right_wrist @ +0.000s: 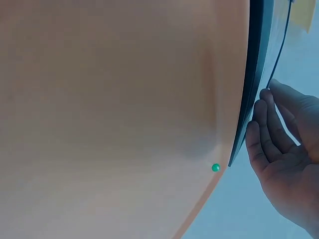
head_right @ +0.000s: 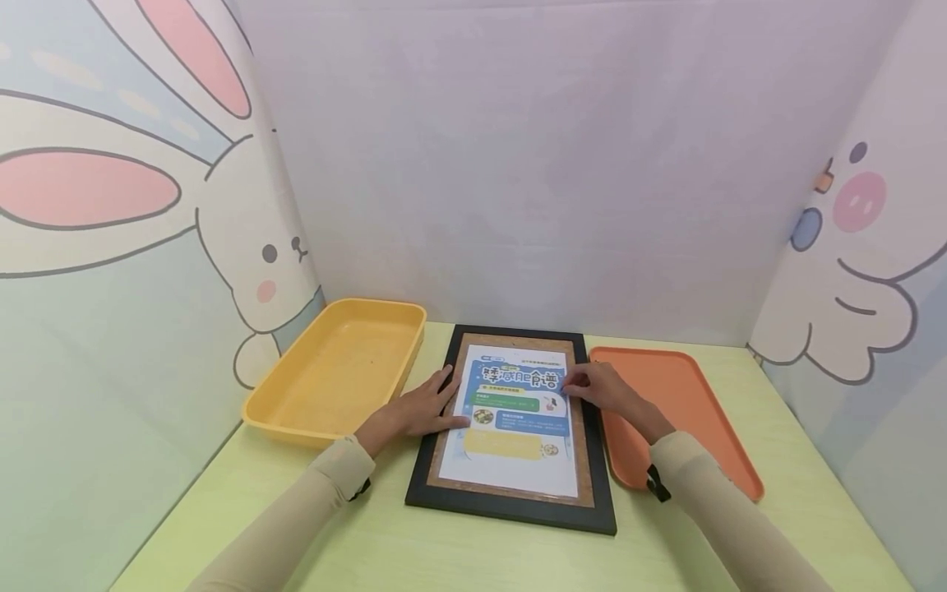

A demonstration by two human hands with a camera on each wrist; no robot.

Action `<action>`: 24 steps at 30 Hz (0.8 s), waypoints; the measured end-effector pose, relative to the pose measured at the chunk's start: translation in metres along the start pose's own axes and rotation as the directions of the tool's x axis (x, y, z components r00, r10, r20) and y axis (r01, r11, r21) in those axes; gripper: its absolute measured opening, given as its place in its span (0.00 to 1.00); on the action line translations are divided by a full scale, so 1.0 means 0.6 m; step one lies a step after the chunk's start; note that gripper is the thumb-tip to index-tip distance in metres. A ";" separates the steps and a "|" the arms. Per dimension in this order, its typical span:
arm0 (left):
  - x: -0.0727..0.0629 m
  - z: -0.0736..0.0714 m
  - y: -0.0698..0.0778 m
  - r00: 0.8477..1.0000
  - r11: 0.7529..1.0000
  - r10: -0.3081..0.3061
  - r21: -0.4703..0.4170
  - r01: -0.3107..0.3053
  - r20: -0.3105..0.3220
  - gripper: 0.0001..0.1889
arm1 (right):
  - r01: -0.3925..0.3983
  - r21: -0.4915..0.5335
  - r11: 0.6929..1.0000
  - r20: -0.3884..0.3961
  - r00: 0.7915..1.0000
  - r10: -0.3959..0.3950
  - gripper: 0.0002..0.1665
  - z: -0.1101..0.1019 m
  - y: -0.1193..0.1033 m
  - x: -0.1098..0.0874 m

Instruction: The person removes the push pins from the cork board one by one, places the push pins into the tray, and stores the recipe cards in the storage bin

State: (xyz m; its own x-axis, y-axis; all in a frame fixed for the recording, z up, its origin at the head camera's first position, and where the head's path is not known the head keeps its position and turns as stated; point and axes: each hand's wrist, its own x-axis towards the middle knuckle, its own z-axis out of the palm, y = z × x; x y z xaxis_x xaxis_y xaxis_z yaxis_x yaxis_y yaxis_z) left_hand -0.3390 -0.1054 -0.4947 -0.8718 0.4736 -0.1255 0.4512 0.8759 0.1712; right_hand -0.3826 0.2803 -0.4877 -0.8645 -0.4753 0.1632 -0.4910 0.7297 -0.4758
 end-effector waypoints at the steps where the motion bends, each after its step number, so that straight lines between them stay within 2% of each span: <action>1: 0.000 -0.001 0.000 1.000 1.000 0.000 0.000 0.000 0.002 0.56 | -0.004 0.001 1.000 -0.003 1.000 0.004 0.03 -0.002 0.000 0.001; 11: 0.002 0.002 0.000 1.000 1.000 -0.009 0.006 0.009 0.002 0.56 | -0.054 -0.024 0.998 -0.028 0.998 0.054 0.06 -0.018 0.014 0.004; 24: 0.006 0.005 -0.001 1.000 1.000 -0.013 0.015 0.013 0.006 0.57 | -0.116 -0.040 0.992 -0.087 0.990 0.113 0.04 -0.029 0.049 -0.003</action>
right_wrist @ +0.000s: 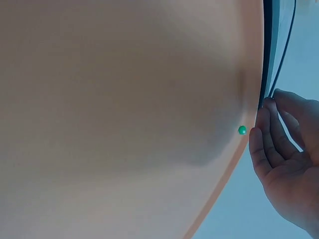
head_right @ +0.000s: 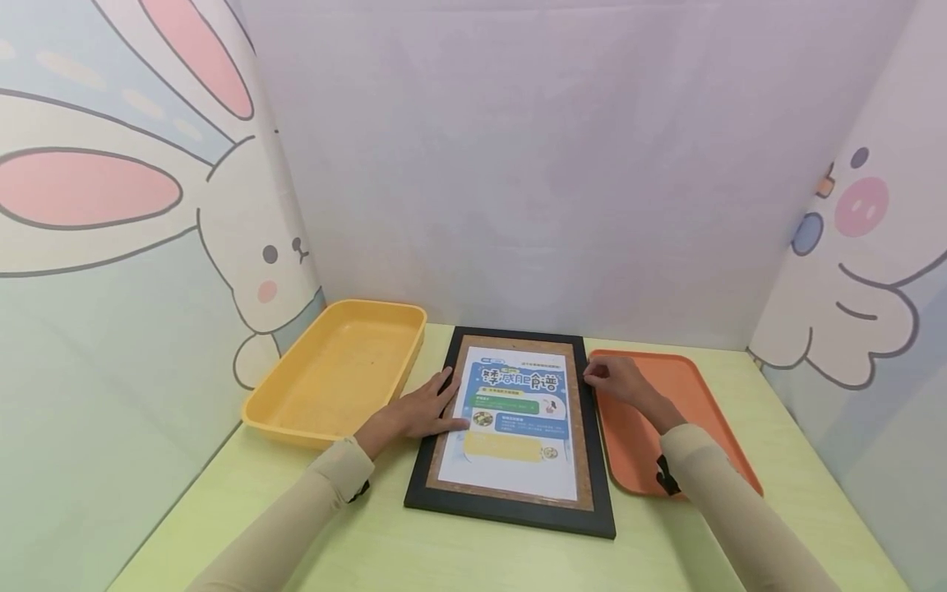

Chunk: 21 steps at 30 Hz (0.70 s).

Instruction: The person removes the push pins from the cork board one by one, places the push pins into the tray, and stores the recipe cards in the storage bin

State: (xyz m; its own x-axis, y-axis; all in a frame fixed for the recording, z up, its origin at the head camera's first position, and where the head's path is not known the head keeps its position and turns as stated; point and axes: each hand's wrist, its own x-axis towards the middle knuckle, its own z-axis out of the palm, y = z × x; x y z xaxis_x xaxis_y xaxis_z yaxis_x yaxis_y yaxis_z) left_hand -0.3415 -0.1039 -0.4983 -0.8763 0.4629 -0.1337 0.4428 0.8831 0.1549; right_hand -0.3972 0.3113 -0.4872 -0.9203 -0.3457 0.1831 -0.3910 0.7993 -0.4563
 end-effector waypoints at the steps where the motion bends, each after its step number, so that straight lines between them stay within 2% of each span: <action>1: -0.001 -0.001 0.000 1.000 1.000 0.000 0.001 0.000 0.002 0.57 | -0.006 0.006 1.000 -0.006 1.000 0.006 0.04 0.000 0.003 0.000; 8: -0.004 -0.004 0.001 1.000 1.000 0.002 -0.017 -0.002 -0.003 0.56 | -0.064 0.040 0.997 -0.052 0.996 0.066 0.07 -0.005 0.025 -0.002; 15: -0.003 -0.004 0.001 1.000 1.000 0.001 -0.017 -0.001 -0.006 0.56 | -0.042 0.028 0.999 -0.073 0.996 0.044 0.06 -0.006 0.034 -0.006; 21: -0.002 -0.004 0.001 1.000 1.000 -0.008 -0.021 0.008 0.002 0.56 | -0.080 -0.016 0.997 -0.065 0.995 0.078 0.07 -0.001 0.044 -0.003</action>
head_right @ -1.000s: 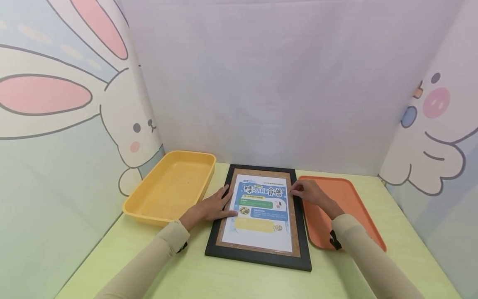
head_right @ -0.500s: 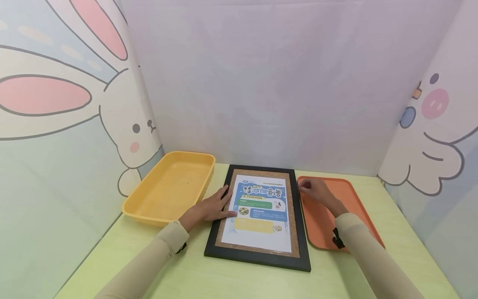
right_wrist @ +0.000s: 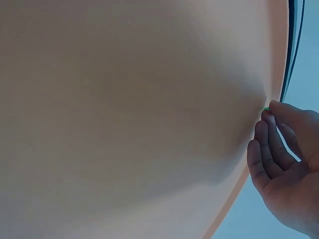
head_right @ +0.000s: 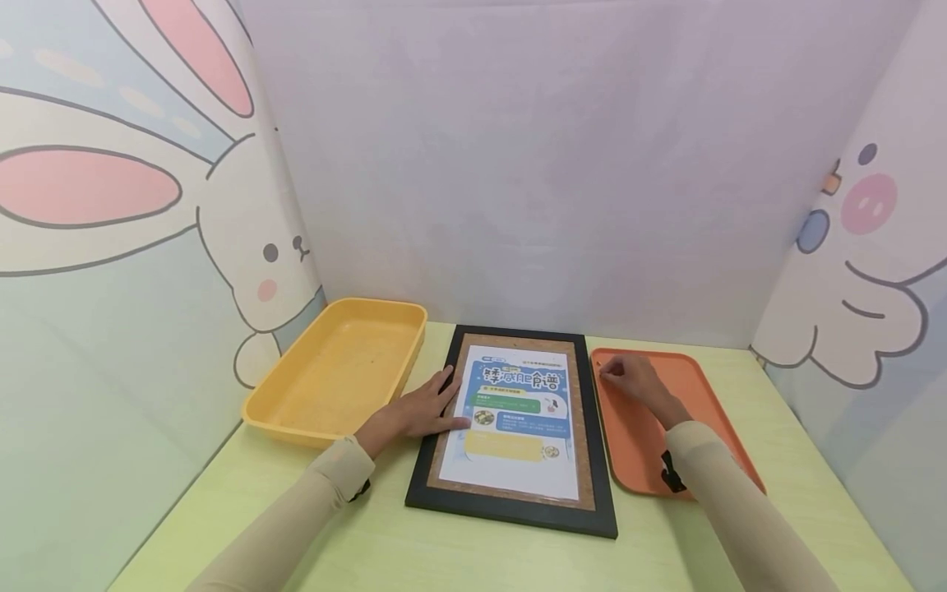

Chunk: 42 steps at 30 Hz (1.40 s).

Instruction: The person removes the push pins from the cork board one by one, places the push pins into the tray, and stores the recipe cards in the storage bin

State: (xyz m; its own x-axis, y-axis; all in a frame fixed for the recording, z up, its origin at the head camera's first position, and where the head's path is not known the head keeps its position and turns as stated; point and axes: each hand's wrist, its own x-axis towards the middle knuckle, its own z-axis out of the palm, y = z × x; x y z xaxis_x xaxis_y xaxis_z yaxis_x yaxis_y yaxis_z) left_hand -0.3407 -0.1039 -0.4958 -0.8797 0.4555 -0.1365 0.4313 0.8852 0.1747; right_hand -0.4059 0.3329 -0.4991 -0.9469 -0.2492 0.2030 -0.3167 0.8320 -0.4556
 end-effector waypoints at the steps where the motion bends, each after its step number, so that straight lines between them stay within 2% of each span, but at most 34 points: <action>1: 0.000 0.000 0.000 1.000 1.000 -0.001 0.000 0.001 0.001 0.56 | -0.007 -0.001 1.000 0.003 1.000 0.007 0.08 0.000 0.000 0.000; 12: 0.000 0.000 0.002 1.000 1.000 -0.001 -0.013 0.001 -0.006 0.56 | -0.048 0.022 0.999 0.001 0.999 0.048 0.09 0.000 0.000 -0.004; 22: 0.001 0.002 0.001 1.000 1.000 0.003 -0.019 -0.003 -0.007 0.56 | -0.042 0.028 0.999 -0.011 0.999 0.042 0.08 0.004 0.005 -0.008; 42: -0.003 -0.001 0.001 1.000 1.000 0.004 -0.010 -0.004 -0.001 0.55 | -0.073 0.052 0.996 0.033 0.997 0.072 0.13 -0.001 -0.010 -0.011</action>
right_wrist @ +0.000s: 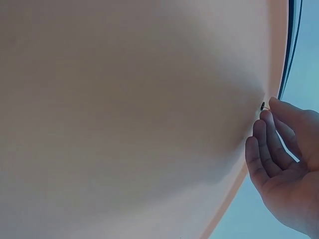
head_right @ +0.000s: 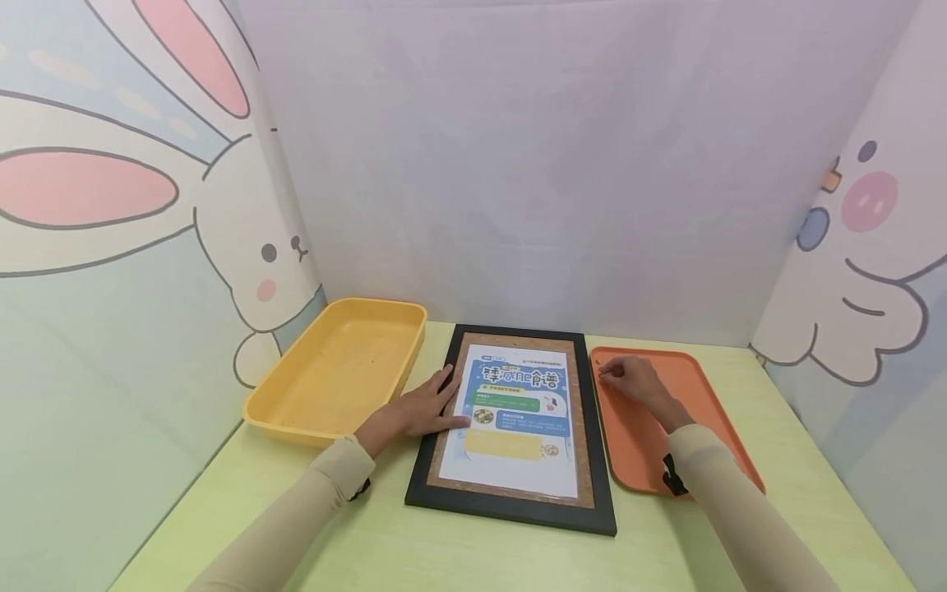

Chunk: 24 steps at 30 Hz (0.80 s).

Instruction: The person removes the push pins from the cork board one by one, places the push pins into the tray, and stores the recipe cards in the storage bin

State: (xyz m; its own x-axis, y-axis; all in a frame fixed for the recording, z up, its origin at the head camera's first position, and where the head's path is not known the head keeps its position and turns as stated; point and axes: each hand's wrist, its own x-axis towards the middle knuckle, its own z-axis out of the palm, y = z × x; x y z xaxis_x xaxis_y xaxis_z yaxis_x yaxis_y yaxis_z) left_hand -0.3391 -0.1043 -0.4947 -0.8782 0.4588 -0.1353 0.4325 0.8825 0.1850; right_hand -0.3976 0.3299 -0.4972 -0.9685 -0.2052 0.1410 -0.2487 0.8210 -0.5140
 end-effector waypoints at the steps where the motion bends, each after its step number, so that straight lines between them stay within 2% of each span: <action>1: 0.000 0.000 0.000 1.000 1.000 -0.001 -0.001 0.001 0.002 0.55 | 0.001 0.002 1.000 0.001 1.000 -0.001 0.13 -0.001 -0.002 -0.001; 15: 0.002 0.005 -0.002 1.000 1.000 -0.004 -0.014 0.004 -0.003 0.55 | 0.048 -0.018 0.999 0.010 0.999 -0.048 0.15 -0.002 -0.022 -0.011; 24: 0.001 0.005 -0.006 1.000 0.993 -0.009 -0.114 0.007 -0.023 0.55 | 0.121 -0.043 0.992 0.033 0.992 -0.119 0.13 0.004 -0.050 -0.023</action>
State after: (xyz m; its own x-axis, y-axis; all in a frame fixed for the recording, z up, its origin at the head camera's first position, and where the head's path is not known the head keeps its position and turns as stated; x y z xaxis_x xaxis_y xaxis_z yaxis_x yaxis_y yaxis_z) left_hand -0.3405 -0.1070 -0.4985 -0.8866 0.4481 -0.1148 0.4005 0.8678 0.2943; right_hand -0.3768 0.3068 -0.4855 -0.9317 -0.3191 0.1735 -0.3632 0.8124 -0.4561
